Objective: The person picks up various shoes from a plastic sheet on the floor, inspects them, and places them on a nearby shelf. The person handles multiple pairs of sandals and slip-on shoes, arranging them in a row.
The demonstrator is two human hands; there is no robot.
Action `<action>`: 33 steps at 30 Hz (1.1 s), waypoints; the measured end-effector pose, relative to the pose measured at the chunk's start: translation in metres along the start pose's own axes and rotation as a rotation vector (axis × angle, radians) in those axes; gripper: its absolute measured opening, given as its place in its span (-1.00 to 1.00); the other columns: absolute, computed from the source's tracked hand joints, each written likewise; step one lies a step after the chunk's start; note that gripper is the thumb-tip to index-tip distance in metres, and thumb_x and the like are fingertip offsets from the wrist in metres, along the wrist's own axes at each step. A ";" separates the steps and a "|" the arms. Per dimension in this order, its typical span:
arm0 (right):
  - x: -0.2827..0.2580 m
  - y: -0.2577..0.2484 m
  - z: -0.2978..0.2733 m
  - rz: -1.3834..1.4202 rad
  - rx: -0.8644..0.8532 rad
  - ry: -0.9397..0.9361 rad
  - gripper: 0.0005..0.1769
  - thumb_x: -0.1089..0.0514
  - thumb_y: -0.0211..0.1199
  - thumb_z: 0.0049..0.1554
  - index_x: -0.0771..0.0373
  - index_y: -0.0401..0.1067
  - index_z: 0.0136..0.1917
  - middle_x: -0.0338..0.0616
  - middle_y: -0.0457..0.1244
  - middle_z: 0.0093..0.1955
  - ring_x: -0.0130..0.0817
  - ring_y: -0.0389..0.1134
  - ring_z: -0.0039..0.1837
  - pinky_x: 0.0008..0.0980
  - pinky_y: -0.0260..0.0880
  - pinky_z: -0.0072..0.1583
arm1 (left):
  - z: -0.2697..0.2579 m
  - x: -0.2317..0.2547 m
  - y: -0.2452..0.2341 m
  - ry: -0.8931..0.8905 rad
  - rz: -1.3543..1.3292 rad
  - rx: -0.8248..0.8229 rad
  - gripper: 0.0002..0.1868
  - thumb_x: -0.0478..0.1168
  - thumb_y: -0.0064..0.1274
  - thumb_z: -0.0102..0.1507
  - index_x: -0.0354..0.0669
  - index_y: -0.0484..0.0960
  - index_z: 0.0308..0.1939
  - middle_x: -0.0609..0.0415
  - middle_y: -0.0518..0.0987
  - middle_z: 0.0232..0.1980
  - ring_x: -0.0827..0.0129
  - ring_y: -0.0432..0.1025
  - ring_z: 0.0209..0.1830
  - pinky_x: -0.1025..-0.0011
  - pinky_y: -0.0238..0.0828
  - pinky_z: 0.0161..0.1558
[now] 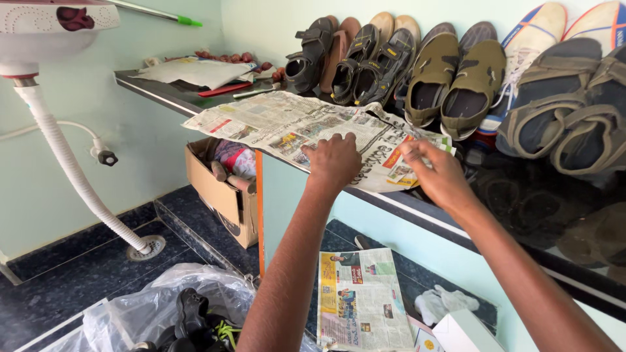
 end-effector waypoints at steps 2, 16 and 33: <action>0.005 0.001 -0.001 0.045 0.014 0.039 -0.41 -0.29 0.06 0.28 0.24 0.50 0.21 -0.07 0.44 0.04 -0.33 0.41 0.12 -0.28 0.35 0.19 | 0.000 0.000 0.000 0.001 -0.001 -0.003 -0.63 -0.14 -0.15 0.31 -0.12 0.50 0.17 -0.13 0.53 0.18 -0.12 0.40 0.27 -0.63 -0.13 0.29; 0.031 -0.002 0.004 0.250 0.063 0.178 -0.34 -0.32 -0.02 0.29 0.27 0.41 0.31 0.03 0.38 0.21 -0.23 0.32 0.36 -0.23 0.17 0.41 | -0.020 0.004 -0.017 -0.008 -0.008 -0.090 -0.55 0.10 -0.36 0.48 -0.09 0.52 0.12 -0.12 0.67 0.01 0.01 0.52 0.18 -0.55 -0.27 0.45; 0.062 -0.013 0.001 0.241 0.369 -0.007 -0.59 0.02 0.28 0.37 0.16 0.36 0.42 -0.24 0.30 0.14 -0.42 0.29 0.17 -0.35 0.28 0.21 | -0.118 -0.086 0.024 0.252 -0.332 0.893 -0.78 -0.15 -0.06 0.43 -0.19 0.55 0.06 -0.17 0.46 0.26 -0.09 0.31 0.29 0.00 0.20 0.26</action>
Point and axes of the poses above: each hand's wrist, its own z-axis towards the middle knuckle, its own y-axis out of the palm, x = y × z, the point moved 1 cm from there along z, towards the middle knuckle
